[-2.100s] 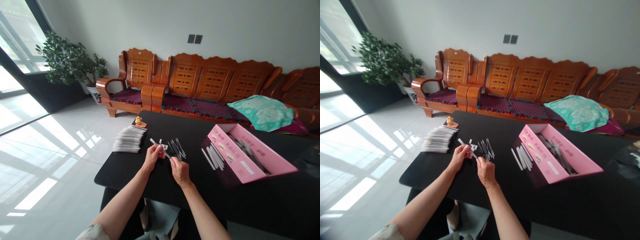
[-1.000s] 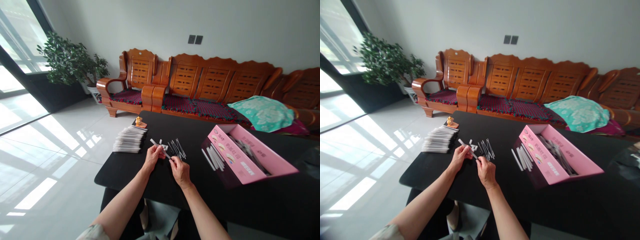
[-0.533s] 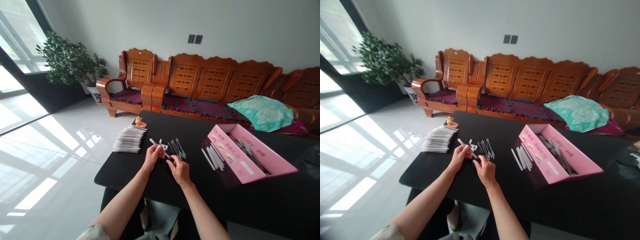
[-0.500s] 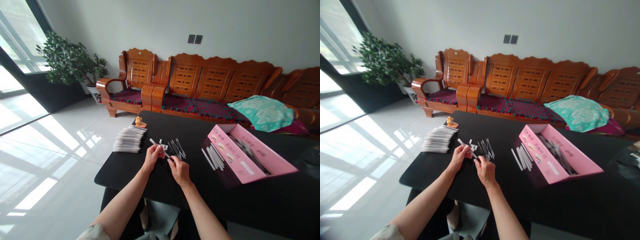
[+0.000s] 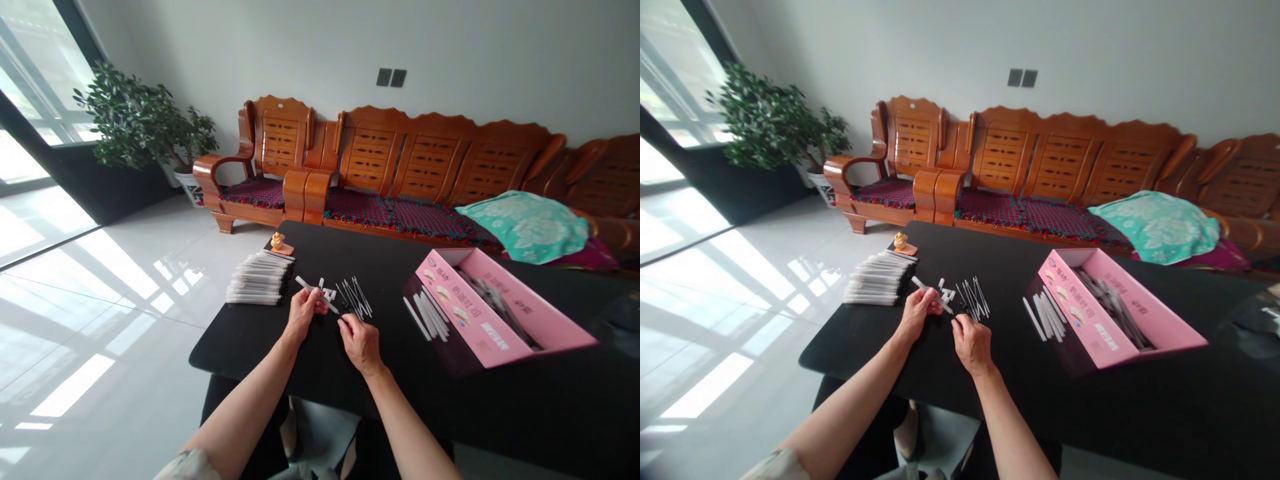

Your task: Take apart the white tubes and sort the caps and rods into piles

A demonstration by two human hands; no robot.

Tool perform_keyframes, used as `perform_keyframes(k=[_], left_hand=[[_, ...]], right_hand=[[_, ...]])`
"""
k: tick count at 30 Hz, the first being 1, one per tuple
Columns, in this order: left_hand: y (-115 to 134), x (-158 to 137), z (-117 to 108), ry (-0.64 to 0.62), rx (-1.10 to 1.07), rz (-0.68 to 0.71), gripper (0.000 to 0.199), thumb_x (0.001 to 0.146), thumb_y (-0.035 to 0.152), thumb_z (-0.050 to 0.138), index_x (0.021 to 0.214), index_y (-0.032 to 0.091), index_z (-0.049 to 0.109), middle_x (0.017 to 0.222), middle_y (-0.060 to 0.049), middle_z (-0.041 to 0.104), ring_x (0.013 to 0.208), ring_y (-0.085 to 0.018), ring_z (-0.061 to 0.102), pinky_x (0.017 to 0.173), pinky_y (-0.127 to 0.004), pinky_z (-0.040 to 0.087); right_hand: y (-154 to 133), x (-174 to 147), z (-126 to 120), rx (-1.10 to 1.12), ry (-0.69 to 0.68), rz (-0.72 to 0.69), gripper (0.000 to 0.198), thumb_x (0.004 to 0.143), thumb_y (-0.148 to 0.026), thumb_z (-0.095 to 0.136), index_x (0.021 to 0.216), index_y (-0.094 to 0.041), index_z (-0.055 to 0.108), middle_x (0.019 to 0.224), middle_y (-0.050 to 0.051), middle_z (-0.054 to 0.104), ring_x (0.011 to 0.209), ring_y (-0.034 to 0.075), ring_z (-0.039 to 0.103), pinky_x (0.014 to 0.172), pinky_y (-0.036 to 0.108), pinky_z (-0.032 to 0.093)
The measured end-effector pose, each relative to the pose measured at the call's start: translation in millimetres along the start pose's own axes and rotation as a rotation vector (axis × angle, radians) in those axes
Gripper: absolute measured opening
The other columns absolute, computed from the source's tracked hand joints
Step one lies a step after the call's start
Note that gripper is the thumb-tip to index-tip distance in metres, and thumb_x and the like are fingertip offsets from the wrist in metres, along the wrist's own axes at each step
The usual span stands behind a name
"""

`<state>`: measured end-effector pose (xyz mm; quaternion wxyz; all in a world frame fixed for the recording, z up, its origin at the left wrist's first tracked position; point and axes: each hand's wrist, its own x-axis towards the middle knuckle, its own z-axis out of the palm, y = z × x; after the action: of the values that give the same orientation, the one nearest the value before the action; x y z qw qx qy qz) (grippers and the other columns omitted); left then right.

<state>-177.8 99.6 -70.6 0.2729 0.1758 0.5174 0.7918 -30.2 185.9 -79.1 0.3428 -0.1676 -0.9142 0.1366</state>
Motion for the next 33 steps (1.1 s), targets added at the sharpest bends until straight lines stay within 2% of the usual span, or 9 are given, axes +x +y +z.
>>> perform_keyframes(k=[3, 5, 13, 15, 18, 22, 27, 30, 33], left_hand=[[0.8, 2.4, -2.7, 0.099, -0.027, 0.029, 0.045, 0.071, 0.056, 0.072, 0.079, 0.012, 0.061, 0.061, -0.002, 0.064, 0.05, -0.013, 0.061, 0.051, -0.024, 0.053], [0.9, 3.1, -3.6, 0.122, -0.036, 0.038, 0.046, 0.071, 0.056, 0.072, 0.079, 0.013, 0.061, 0.062, -0.002, 0.064, 0.051, -0.013, 0.062, 0.05, -0.024, 0.053], [1.7, 0.2, 0.7, 0.067, -0.005, 0.031, 0.045, 0.071, 0.055, 0.072, 0.079, 0.011, 0.062, 0.058, -0.001, 0.063, 0.048, -0.013, 0.061, 0.05, -0.024, 0.053], [1.7, -0.5, 1.4, 0.047, 0.001, 0.027, 0.045, 0.072, 0.054, 0.072, 0.08, 0.011, 0.062, 0.06, -0.002, 0.064, 0.049, -0.013, 0.061, 0.05, -0.024, 0.054], [0.9, -2.0, 2.3, 0.003, 0.014, 0.017, 0.043, 0.074, 0.052, 0.071, 0.081, 0.011, 0.062, 0.063, -0.003, 0.066, 0.05, -0.013, 0.063, 0.05, -0.023, 0.054], [0.7, -3.5, 2.8, -0.058, 0.025, 0.006, 0.042, 0.074, 0.051, 0.071, 0.083, 0.011, 0.062, 0.066, -0.005, 0.067, 0.054, -0.015, 0.065, 0.052, -0.024, 0.055], [2.7, 0.8, -2.8, 0.043, -0.02, 0.067, 0.043, 0.075, 0.054, 0.069, 0.082, 0.012, 0.063, 0.065, -0.002, 0.065, 0.051, -0.011, 0.061, 0.051, -0.022, 0.053], [1.8, 3.1, -6.0, 0.084, -0.051, 0.094, 0.043, 0.075, 0.056, 0.068, 0.082, 0.013, 0.062, 0.064, -0.001, 0.063, 0.051, -0.011, 0.059, 0.05, -0.022, 0.052], [0.2, 3.4, -6.1, 0.053, -0.03, 0.094, 0.043, 0.077, 0.055, 0.067, 0.082, 0.013, 0.061, 0.065, -0.001, 0.062, 0.052, -0.011, 0.058, 0.049, -0.022, 0.051]], right_hand=[[0.3, -0.2, 1.0, -0.077, 0.039, 0.048, 0.024, 0.093, -0.028, 0.046, 0.083, -0.018, 0.065, 0.064, 0.003, 0.068, 0.057, 0.013, 0.064, 0.058, 0.022, 0.035], [1.0, 0.9, 2.8, -0.139, 0.064, 0.098, 0.026, 0.094, -0.029, 0.045, 0.082, -0.018, 0.066, 0.064, 0.004, 0.068, 0.055, 0.014, 0.063, 0.055, 0.023, 0.033], [6.2, 6.9, 8.7, -0.203, 0.068, 0.169, 0.03, 0.097, -0.035, 0.043, 0.102, -0.018, 0.067, 0.074, 0.006, 0.073, 0.057, 0.015, 0.066, 0.054, 0.023, 0.035], [5.0, 6.5, 7.6, -0.161, 0.078, 0.153, 0.031, 0.098, -0.034, 0.042, 0.103, -0.017, 0.067, 0.076, 0.007, 0.074, 0.059, 0.015, 0.067, 0.056, 0.023, 0.037], [2.0, 5.1, 5.3, -0.071, 0.034, 0.053, 0.031, 0.099, -0.029, 0.039, 0.103, -0.017, 0.067, 0.078, 0.007, 0.074, 0.064, 0.014, 0.068, 0.06, 0.021, 0.038], [1.2, 3.1, 4.6, -0.043, -0.002, -0.006, 0.03, 0.099, -0.026, 0.039, 0.097, -0.016, 0.068, 0.071, 0.005, 0.071, 0.061, 0.013, 0.066, 0.059, 0.021, 0.037], [2.5, 0.1, 2.1, -0.044, 0.047, 0.034, 0.026, 0.095, -0.025, 0.045, 0.087, -0.017, 0.068, 0.067, 0.004, 0.07, 0.06, 0.013, 0.065, 0.06, 0.021, 0.037], [0.9, -0.5, -0.4, -0.022, 0.049, 0.062, 0.024, 0.093, -0.029, 0.049, 0.099, -0.016, 0.068, 0.077, 0.005, 0.073, 0.066, 0.014, 0.067, 0.064, 0.021, 0.04], [-0.1, 0.0, -0.4, 0.003, 0.03, 0.022, 0.027, 0.096, -0.028, 0.046, 0.102, -0.016, 0.068, 0.084, 0.006, 0.074, 0.071, 0.013, 0.068, 0.068, 0.02, 0.041]])
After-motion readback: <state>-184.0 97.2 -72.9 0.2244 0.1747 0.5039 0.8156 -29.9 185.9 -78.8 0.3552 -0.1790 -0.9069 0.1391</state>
